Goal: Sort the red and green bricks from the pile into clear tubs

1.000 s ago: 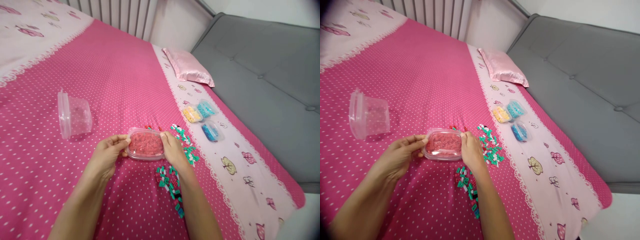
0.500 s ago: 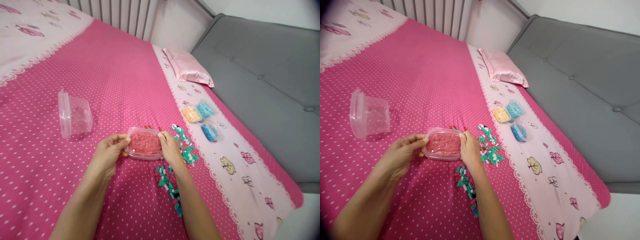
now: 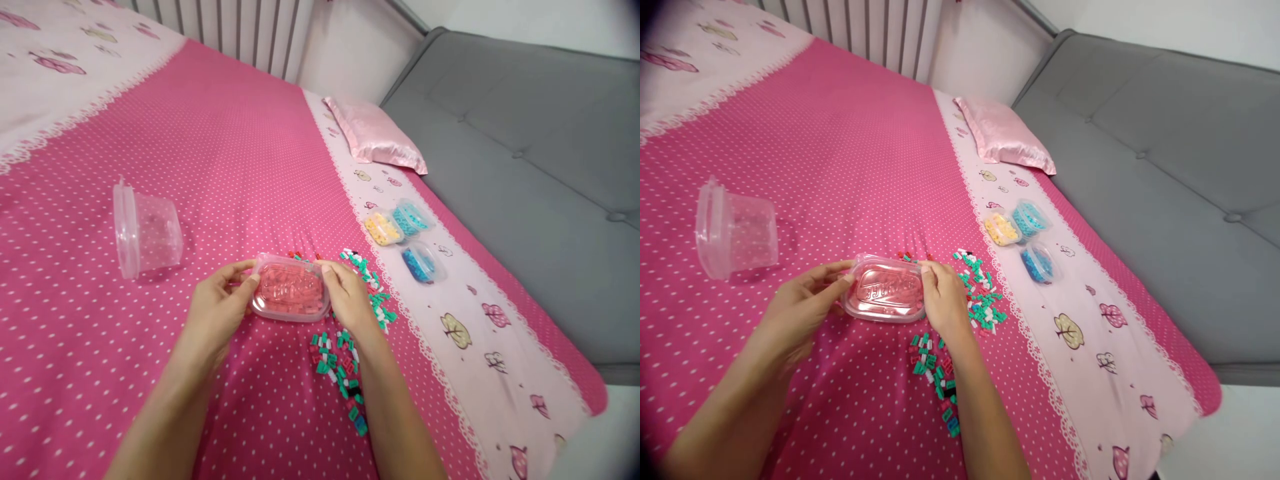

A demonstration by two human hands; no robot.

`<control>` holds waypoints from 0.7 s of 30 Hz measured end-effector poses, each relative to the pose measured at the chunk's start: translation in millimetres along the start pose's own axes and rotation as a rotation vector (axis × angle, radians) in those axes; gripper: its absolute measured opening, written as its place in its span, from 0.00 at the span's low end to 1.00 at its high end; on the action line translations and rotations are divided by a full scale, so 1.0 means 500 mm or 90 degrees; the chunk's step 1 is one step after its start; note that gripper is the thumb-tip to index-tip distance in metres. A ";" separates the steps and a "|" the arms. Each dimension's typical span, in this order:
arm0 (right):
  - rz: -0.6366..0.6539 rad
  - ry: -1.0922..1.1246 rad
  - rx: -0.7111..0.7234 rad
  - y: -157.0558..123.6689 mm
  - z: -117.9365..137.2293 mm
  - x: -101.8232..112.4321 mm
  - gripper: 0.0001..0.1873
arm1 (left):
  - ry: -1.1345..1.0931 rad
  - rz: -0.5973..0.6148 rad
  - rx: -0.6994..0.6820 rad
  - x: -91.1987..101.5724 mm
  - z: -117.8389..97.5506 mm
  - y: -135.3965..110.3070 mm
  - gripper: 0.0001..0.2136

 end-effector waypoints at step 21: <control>-0.166 0.502 -0.116 -0.002 -0.056 0.075 0.13 | 0.055 -0.006 -0.003 0.004 -0.005 -0.001 0.21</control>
Point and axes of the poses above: each hand's wrist, its own y-axis towards the middle knuckle, its own x-axis out of the back of the hand, z = x × y, the point moved 10 cm from there along y, towards the middle knuckle, and after that the axes turned 4 degrees about -x, right-handed, at the moved point
